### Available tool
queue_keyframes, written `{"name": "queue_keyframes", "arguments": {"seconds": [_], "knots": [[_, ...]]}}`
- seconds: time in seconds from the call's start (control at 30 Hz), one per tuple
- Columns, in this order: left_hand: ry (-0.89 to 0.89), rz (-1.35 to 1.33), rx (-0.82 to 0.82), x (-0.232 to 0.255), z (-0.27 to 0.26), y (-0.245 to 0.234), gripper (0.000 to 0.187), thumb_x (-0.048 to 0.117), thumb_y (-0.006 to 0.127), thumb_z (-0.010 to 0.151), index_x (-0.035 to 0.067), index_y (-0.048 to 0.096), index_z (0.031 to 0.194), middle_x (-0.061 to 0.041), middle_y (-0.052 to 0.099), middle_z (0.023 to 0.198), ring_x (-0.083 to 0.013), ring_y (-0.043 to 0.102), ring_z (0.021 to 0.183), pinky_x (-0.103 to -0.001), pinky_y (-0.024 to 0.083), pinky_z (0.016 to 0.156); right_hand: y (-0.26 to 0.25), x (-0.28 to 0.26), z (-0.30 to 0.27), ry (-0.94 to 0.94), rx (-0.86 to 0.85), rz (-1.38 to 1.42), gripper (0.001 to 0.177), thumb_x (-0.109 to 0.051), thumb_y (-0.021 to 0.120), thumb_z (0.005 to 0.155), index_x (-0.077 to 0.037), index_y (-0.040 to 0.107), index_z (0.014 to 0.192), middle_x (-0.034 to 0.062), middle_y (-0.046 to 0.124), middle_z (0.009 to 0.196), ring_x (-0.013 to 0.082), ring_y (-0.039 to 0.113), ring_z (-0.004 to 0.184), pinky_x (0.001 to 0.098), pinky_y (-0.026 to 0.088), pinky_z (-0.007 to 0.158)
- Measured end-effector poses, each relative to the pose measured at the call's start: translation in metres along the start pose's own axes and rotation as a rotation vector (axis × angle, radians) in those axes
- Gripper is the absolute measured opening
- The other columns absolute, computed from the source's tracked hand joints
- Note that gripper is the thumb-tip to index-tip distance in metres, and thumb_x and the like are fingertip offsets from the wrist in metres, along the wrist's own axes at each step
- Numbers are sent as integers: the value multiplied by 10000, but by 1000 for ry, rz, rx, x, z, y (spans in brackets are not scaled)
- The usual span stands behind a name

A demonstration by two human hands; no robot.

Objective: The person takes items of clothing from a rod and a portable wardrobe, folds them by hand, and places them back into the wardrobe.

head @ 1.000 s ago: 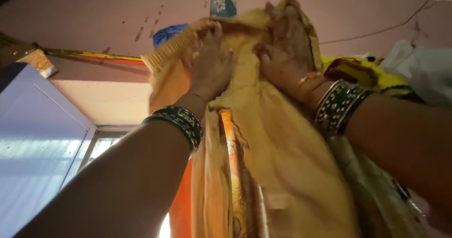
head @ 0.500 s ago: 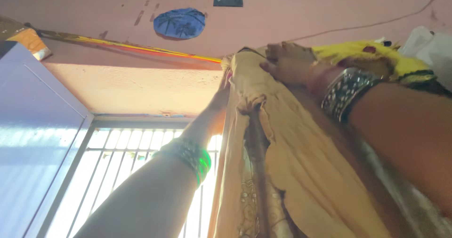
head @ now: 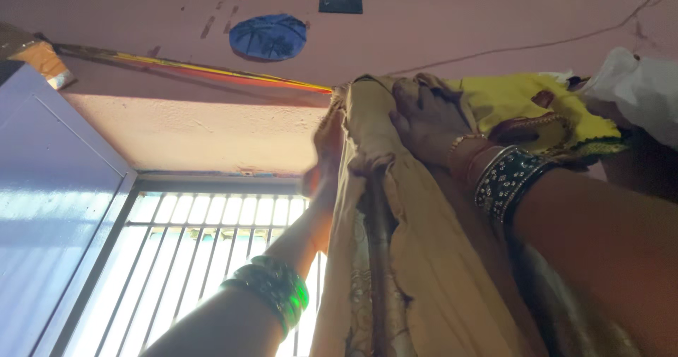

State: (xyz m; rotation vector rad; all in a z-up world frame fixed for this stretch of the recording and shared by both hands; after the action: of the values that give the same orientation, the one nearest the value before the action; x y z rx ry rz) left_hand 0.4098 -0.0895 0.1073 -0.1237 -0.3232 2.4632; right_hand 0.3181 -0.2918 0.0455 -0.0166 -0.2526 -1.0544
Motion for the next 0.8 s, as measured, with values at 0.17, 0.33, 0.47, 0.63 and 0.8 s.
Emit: {"name": "queue_keyframes", "arguments": {"seconds": [0.17, 0.33, 0.47, 0.63, 0.8], "knots": [[2, 1935, 403, 131, -22, 52, 784, 508, 598, 973, 138, 250, 1570, -267, 358, 1557, -487, 355, 1375, -601, 295, 1093, -37, -9, -18, -119, 204, 151, 630, -343, 539, 998, 33, 371, 1475, 305, 545, 1281, 453, 543, 1213, 527, 422, 1049], [-282, 2005, -28, 212, -9, 127, 798, 557, 471, 1000, 233, 236, 1690, -269, 507, 1468, -429, 454, 1406, -572, 318, 1222, -87, -27, -48, -426, 404, -81, 339, -304, 661, 909, -66, 581, 1136, 204, 592, 1272, 360, 585, 1222, 510, 437, 1082], [449, 2372, -353, 246, -19, 159, 735, 487, 551, 1002, 165, 307, 1617, -204, 298, 1644, -406, 223, 1522, -647, 79, 1219, -105, -21, -40, -503, 418, -113, 370, -286, 648, 935, -167, 655, 1285, 265, 558, 1370, 399, 564, 1178, 493, 464, 1018], [455, 2387, -395, 249, -14, 160, 745, 486, 581, 989, 175, 291, 1601, -242, 248, 1638, -446, 238, 1474, -642, 115, 1151, -119, 6, -15, -316, 283, -367, 712, -440, 702, 859, -148, 561, 1492, 240, 581, 1102, 429, 581, 1034, 584, 441, 961], [331, 2159, -207, 240, 2, 178, 777, 433, 552, 1056, 153, 171, 1672, -254, 351, 1563, -459, 385, 1435, -566, 316, 1204, -171, 10, 0, -481, 508, -493, 709, -385, 701, 851, -153, 571, 1509, 248, 589, 1220, 397, 592, 1084, 536, 467, 963]]}}
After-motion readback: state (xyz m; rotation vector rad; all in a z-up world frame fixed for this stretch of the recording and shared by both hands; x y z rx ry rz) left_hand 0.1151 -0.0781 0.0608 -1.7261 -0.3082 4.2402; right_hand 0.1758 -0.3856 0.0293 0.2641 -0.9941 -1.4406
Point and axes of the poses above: each hand's wrist, its own z-axis towards the middle knuckle, its own y-axis out of the palm, x = y × z, the point moved 4 cm from there along z, towards the middle knuckle
